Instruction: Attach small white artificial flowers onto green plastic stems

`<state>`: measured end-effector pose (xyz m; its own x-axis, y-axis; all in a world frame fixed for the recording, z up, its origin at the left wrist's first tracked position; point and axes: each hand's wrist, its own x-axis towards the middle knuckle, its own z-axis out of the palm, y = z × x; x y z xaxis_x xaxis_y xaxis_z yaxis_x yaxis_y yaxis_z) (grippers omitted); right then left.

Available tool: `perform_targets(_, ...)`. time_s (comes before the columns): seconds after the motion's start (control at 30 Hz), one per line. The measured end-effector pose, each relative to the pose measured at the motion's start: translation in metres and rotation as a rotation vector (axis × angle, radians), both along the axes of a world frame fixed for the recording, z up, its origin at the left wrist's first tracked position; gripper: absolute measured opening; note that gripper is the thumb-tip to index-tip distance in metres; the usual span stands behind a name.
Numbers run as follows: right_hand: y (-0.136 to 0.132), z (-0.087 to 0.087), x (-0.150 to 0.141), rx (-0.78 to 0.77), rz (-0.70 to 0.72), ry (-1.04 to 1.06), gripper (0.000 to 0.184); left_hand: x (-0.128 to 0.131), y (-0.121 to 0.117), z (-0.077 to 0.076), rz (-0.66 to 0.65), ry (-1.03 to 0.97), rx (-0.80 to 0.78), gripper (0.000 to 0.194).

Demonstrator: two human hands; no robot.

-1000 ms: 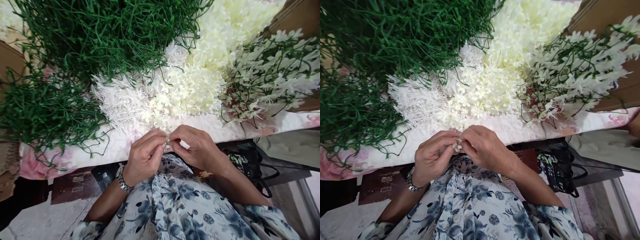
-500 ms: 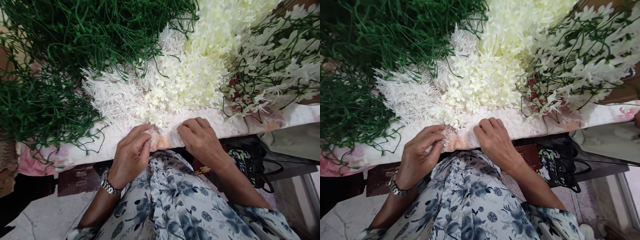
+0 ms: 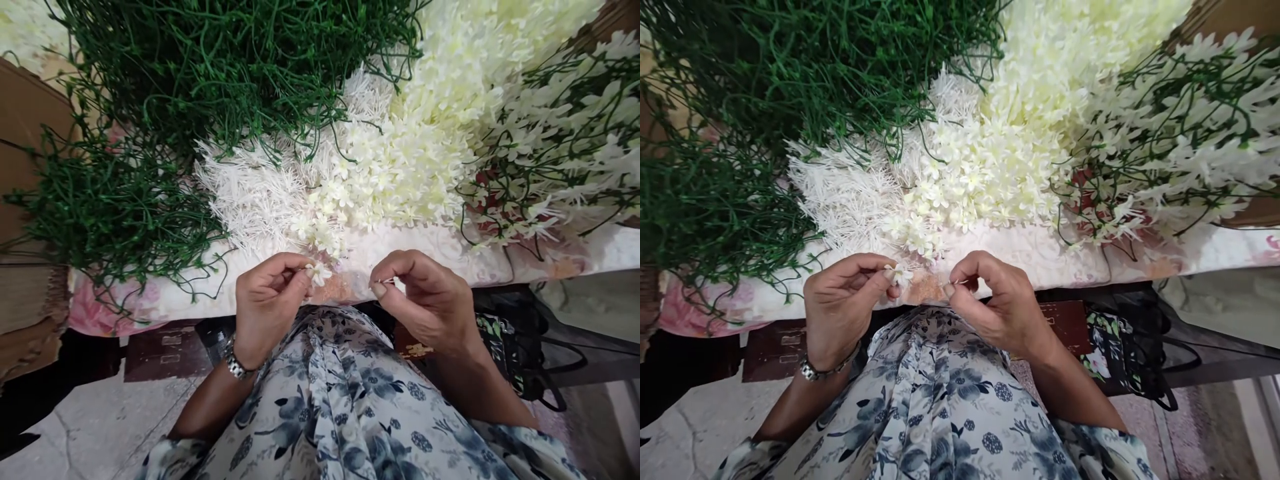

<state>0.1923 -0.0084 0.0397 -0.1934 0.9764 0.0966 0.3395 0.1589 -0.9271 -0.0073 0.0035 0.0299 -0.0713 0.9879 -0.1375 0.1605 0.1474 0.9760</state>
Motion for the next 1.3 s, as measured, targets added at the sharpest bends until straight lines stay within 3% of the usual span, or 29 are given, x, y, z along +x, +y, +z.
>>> perform_targets(0.1,0.000,0.003,-0.016,-0.012,0.036,0.202,0.013,0.007,0.001,0.005,-0.009,-0.071,-0.063,0.003)
perform_targets(0.2,0.003,-0.001,-0.031,0.118,0.017,0.239,0.017,0.012,0.002,0.009,-0.015,-0.110,-0.056,0.004)
perform_targets(0.4,0.010,-0.019,-0.039,0.385,-0.093,0.035,0.019,0.016,0.000,0.006,-0.042,-0.272,-0.098,0.005)
perform_targets(0.6,0.010,-0.024,-0.038,0.441,-0.130,-0.014,0.018,0.017,-0.001,0.005,-0.050,-0.332,-0.116,0.006)
perform_targets(0.73,0.010,-0.026,-0.038,0.441,-0.126,-0.055,0.020,0.017,-0.001,0.007,-0.043,-0.296,-0.092,0.006)
perform_targets(1.0,0.008,-0.027,-0.035,0.603,-0.158,-0.284,0.020,0.018,-0.002,0.008,-0.024,-0.238,-0.054,0.007)
perform_targets(1.3,0.008,-0.029,-0.038,0.692,-0.196,-0.389,0.016,0.020,-0.002,0.006,0.000,-0.180,-0.036,0.007)
